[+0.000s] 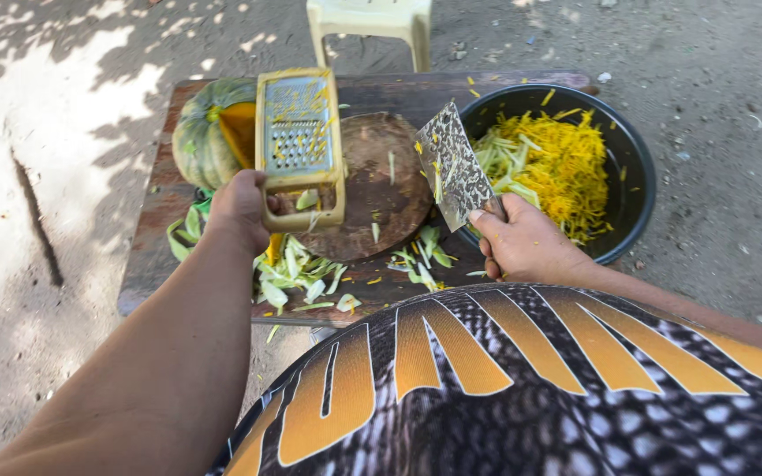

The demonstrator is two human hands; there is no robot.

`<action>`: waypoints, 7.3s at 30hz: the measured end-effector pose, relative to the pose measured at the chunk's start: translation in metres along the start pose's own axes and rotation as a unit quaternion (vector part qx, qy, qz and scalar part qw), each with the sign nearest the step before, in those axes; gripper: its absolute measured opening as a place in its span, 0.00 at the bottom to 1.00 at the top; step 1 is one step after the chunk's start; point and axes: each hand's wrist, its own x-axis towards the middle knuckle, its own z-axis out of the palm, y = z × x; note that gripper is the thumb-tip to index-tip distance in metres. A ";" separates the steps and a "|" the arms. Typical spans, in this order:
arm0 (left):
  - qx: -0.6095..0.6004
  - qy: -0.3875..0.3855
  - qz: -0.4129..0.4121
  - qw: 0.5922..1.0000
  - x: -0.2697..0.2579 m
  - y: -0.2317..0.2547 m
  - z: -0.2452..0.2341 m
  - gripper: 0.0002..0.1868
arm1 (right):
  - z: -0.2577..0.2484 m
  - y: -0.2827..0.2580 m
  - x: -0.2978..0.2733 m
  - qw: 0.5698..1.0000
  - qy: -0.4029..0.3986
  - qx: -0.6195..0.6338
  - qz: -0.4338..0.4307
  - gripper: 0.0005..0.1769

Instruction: The person uses a cleaver to scrape shreds from a pumpkin on a wooden board, then gathers the shredded pieces and places them into a bowl containing other grated vegetables.

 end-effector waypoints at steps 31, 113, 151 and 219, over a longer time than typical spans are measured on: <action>0.685 -0.071 0.194 0.699 0.007 -0.074 0.093 0.15 | 0.046 0.034 0.029 0.999 -0.030 -0.014 0.021 0.20; 0.321 -0.177 -0.087 0.926 -0.044 -0.128 0.279 0.29 | -0.191 0.005 -0.040 0.929 0.060 -0.322 0.174 0.18; 0.750 -0.168 0.344 0.539 -0.082 -0.113 0.286 0.22 | -0.163 -0.019 -0.034 0.911 0.139 -0.360 0.146 0.18; 0.647 -0.340 0.228 0.643 -0.079 -0.057 0.205 0.20 | -0.110 0.029 -0.026 0.992 -0.011 0.091 0.090 0.16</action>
